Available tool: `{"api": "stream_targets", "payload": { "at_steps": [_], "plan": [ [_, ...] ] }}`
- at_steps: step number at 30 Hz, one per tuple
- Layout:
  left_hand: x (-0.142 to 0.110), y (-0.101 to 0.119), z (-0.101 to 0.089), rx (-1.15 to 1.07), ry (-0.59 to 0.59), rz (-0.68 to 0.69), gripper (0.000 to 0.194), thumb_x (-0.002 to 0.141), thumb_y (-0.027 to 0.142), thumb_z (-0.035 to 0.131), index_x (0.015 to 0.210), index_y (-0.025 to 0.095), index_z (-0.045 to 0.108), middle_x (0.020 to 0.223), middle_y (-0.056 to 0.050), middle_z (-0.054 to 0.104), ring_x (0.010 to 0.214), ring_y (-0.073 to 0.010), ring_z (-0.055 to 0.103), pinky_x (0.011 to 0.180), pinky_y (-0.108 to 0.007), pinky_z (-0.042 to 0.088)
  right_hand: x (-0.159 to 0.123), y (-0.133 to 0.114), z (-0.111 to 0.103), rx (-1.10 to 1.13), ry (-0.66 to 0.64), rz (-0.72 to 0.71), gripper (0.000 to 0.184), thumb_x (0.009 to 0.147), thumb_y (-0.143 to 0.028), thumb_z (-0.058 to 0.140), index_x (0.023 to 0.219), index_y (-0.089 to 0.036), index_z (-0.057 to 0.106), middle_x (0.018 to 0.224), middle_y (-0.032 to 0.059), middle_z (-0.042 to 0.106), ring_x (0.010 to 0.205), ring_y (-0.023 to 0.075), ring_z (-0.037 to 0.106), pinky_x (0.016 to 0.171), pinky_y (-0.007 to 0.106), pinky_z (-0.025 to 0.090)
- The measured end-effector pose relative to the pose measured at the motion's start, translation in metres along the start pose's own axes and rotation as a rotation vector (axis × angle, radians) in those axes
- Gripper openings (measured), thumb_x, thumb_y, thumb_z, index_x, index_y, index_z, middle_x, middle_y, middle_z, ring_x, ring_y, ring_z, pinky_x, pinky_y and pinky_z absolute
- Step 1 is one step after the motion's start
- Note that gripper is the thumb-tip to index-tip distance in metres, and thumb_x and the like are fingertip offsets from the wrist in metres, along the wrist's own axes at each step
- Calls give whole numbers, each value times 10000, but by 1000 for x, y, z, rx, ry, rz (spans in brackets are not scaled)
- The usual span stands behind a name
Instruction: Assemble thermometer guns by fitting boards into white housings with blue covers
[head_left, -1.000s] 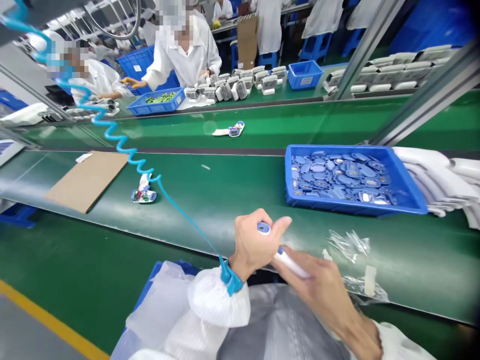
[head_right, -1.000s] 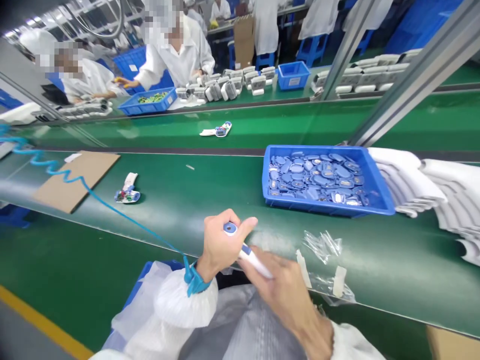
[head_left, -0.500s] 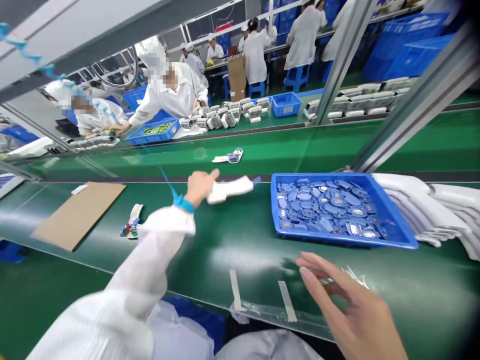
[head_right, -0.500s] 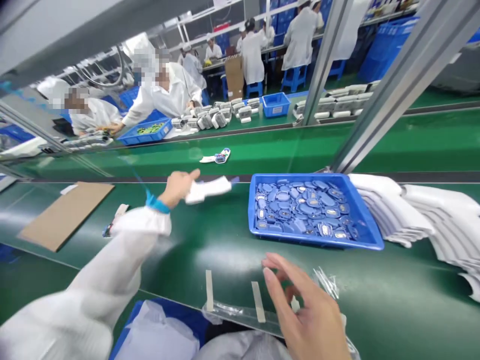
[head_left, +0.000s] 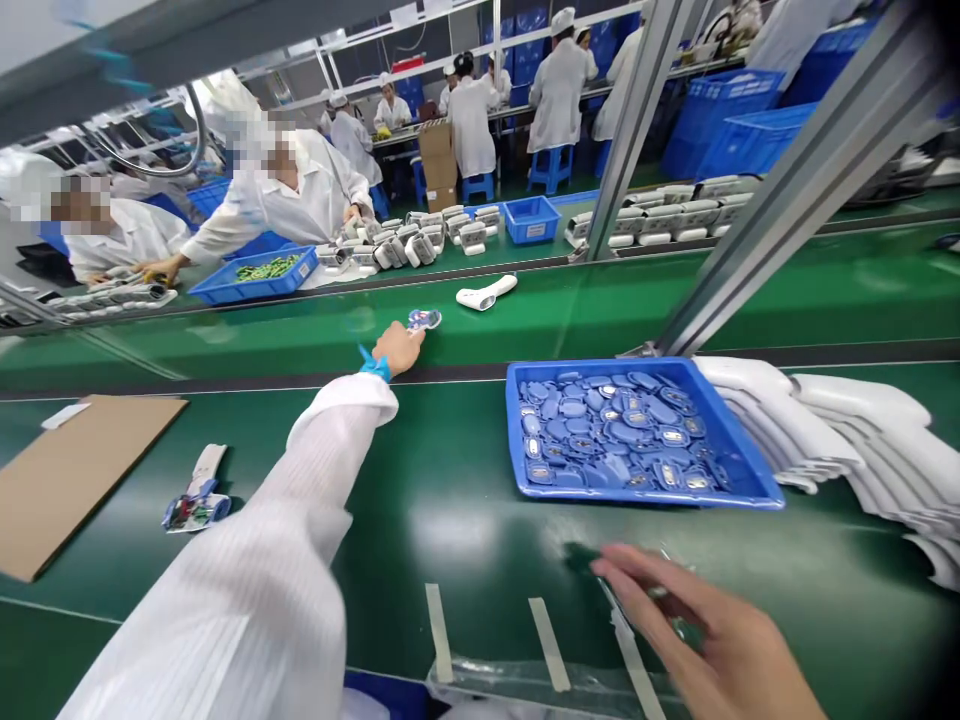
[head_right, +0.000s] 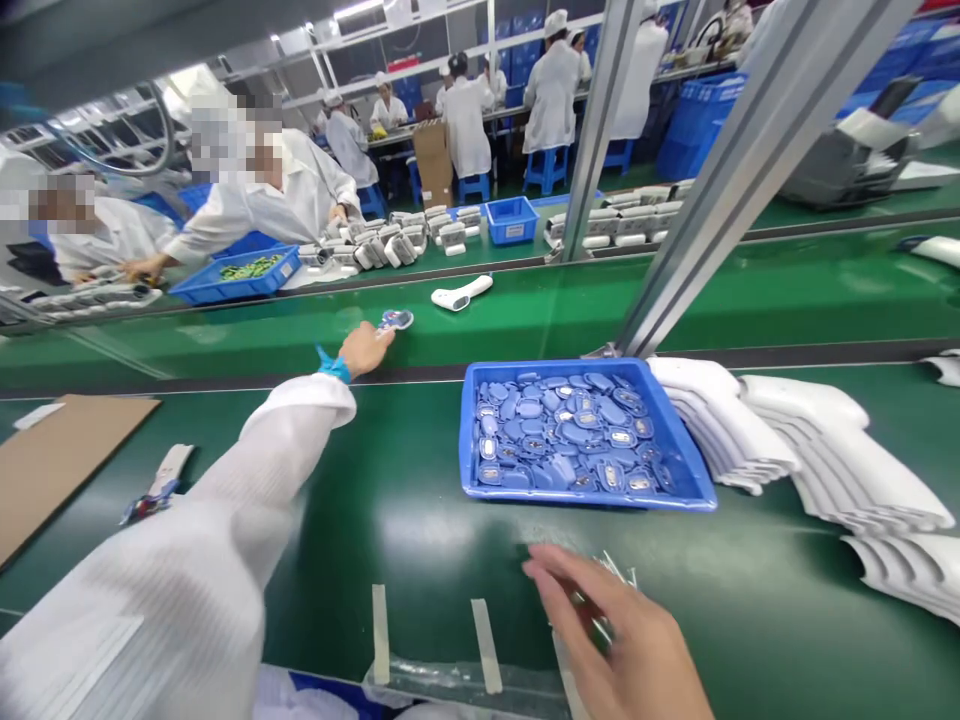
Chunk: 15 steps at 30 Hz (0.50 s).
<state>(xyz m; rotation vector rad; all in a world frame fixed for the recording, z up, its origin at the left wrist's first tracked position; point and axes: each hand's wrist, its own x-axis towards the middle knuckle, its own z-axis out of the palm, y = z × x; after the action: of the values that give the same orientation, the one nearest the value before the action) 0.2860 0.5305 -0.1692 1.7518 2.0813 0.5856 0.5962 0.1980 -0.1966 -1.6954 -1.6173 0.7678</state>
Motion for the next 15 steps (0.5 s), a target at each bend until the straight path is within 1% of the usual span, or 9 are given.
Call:
{"api": "stream_targets", "payload": {
  "at_steps": [3,5,7,8,9,10,11,13,15],
  "plan": [
    [-51,2,-25,-57,13,21,362,1000,437,506,1148,110,557,1121,-197,681,1033,-324,657,862,-399,482,25,-41,17,182,-123,23,371,931,-544,603,1131,-277,765,1107,58,779,948,227,753,760,297,641],
    [-110,8,-32,-127,11,100,364,1004,462,498,1198,156,540,1109,-144,680,1003,-277,660,865,-372,500,42,-69,35,348,-174,-5,438,938,-537,606,1243,-237,702,1196,89,746,1041,218,722,832,316,625],
    [-181,14,-27,-306,9,335,338,992,393,543,1251,176,537,1197,-138,640,1083,-260,625,961,-379,494,54,-86,52,495,-191,-57,536,930,-521,629,1366,-211,597,1315,122,683,1120,211,684,885,327,603],
    [-218,15,-20,-393,-22,461,357,989,351,550,1312,202,513,1254,-126,612,1136,-250,601,1011,-381,484,58,-89,57,539,-186,-73,538,935,-509,626,1371,-198,575,1325,133,672,1124,208,678,897,331,593],
    [-251,15,-12,-452,-110,539,383,995,327,544,1362,231,486,1290,-115,587,1179,-239,581,1037,-378,483,58,-88,60,557,-176,-74,500,948,-497,607,1340,-188,577,1300,135,679,1101,205,682,895,332,586],
    [-281,13,-4,-481,-199,540,429,989,322,571,1397,257,458,1294,-104,578,1188,-227,576,1032,-368,497,55,-84,59,545,-164,-64,442,969,-486,574,1287,-180,592,1235,127,704,1045,201,694,869,328,584],
    [-305,10,4,-492,-216,525,443,988,317,578,1408,266,445,1276,-99,578,1170,-220,578,1006,-364,514,49,-78,55,499,-152,-44,390,990,-479,536,1227,-178,610,1141,109,728,963,195,702,819,319,581],
    [-332,2,18,-473,-155,470,411,983,325,590,1371,259,470,1287,-106,559,1198,-234,553,1025,-401,500,30,-63,42,326,-133,-23,352,1023,-465,472,1174,-190,631,1008,71,734,834,184,681,738,309,556],
    [-336,-3,25,-454,-39,420,452,953,343,640,1362,240,479,1358,-125,518,1284,-268,494,1084,-455,447,6,-49,26,125,-118,-61,344,1046,-441,429,1198,-216,641,1010,61,715,838,189,655,750,326,531]
  ]
}}
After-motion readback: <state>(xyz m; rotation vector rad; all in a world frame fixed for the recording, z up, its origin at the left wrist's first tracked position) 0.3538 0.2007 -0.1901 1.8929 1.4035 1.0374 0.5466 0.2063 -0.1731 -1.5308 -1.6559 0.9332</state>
